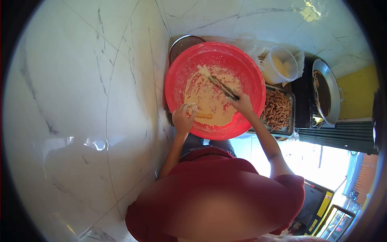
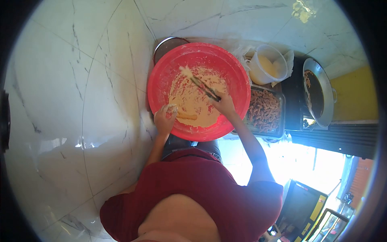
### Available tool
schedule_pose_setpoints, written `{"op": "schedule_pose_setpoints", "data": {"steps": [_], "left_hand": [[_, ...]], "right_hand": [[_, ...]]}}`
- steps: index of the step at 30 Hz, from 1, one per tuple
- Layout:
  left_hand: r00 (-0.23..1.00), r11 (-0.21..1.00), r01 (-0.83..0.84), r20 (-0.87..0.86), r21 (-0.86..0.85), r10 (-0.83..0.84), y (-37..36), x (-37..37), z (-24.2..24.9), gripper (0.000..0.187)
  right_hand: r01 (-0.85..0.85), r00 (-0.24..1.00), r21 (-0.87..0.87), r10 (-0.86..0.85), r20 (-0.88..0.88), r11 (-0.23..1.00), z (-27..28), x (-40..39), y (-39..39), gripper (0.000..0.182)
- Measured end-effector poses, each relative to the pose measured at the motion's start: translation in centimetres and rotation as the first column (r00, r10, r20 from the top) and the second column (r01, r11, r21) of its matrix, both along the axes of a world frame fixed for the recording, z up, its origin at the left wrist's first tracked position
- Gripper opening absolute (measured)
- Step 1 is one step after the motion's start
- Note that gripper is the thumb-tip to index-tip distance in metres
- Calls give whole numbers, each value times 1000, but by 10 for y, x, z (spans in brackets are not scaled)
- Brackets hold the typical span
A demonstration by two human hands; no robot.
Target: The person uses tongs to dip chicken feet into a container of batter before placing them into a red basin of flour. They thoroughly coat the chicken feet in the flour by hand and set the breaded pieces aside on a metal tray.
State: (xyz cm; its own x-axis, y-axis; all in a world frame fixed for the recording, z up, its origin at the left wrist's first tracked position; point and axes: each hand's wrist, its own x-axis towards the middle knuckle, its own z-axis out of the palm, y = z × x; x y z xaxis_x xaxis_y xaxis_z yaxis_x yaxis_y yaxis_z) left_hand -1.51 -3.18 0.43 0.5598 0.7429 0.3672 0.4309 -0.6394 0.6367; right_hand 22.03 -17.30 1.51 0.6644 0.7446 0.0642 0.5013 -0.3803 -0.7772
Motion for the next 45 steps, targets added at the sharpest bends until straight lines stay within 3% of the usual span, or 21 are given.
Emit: {"op": "schedule_pose_setpoints", "data": {"steps": [2,5,8,11,14,15,17,18,21,24,27,30,32,36,38,41,44,45], "left_hand": [[1000,1000,3,-9,19,-3,0,0,-4,20],[999,1000,29,-25,-1,-29,1,1,2,19],[996,997,68,-58,-39,-70,17,1,2,19],[996,981,86,3,-172,-86,29,5,7,20],[985,907,118,160,-404,-57,33,12,14,21],[981,905,123,187,-408,-50,33,15,12,21],[970,899,138,240,-416,-38,32,23,2,21],[970,885,132,244,-446,-21,29,28,1,21],[949,824,204,314,-528,-35,18,50,-19,20],[984,783,153,167,-603,-63,-2,81,-20,19],[942,730,319,288,-604,-172,-38,135,2,21],[879,603,474,380,-642,-286,-74,182,32,24],[831,601,550,306,-580,-466,-86,208,27,34],[792,626,589,210,-511,-574,-120,246,45,59],[770,642,600,124,-478,-626,-127,257,35,76],[804,660,563,145,-497,-576,-140,261,25,97],[878,709,446,114,-546,-465,-147,259,5,106],[879,666,424,103,-614,-465,-148,258,0,105]], "right_hand": [[-89,996,-44,90,13,995,0,-10,-9,36],[46,980,-94,-64,-191,995,13,-12,-11,37],[-69,994,-94,61,-86,993,16,-27,-21,39],[-62,989,-53,54,-135,997,38,-22,-38,41],[88,996,202,-80,-47,975,68,29,-62,44],[188,980,133,-176,-97,973,100,44,-74,44],[269,959,158,-279,46,950,126,89,-102,44],[237,928,242,-293,232,941,127,115,-116,44],[502,847,13,-494,196,865,160,157,-141,46],[485,871,-239,-441,217,841,156,209,-147,48],[456,883,-384,-356,304,803,135,247,-132,44],[423,899,-503,-281,336,754,100,284,-109,41],[342,933,-588,-189,308,733,87,297,-91,42],[270,956,-670,-109,272,692,44,324,-74,44],[273,954,-614,-124,275,741,37,330,-81,41],[315,942,-476,-208,263,821,60,311,-108,39],[367,924,-309,-305,233,877,74,281,-138,41],[383,917,-251,-332,222,889,76,273,-146,41]]}}
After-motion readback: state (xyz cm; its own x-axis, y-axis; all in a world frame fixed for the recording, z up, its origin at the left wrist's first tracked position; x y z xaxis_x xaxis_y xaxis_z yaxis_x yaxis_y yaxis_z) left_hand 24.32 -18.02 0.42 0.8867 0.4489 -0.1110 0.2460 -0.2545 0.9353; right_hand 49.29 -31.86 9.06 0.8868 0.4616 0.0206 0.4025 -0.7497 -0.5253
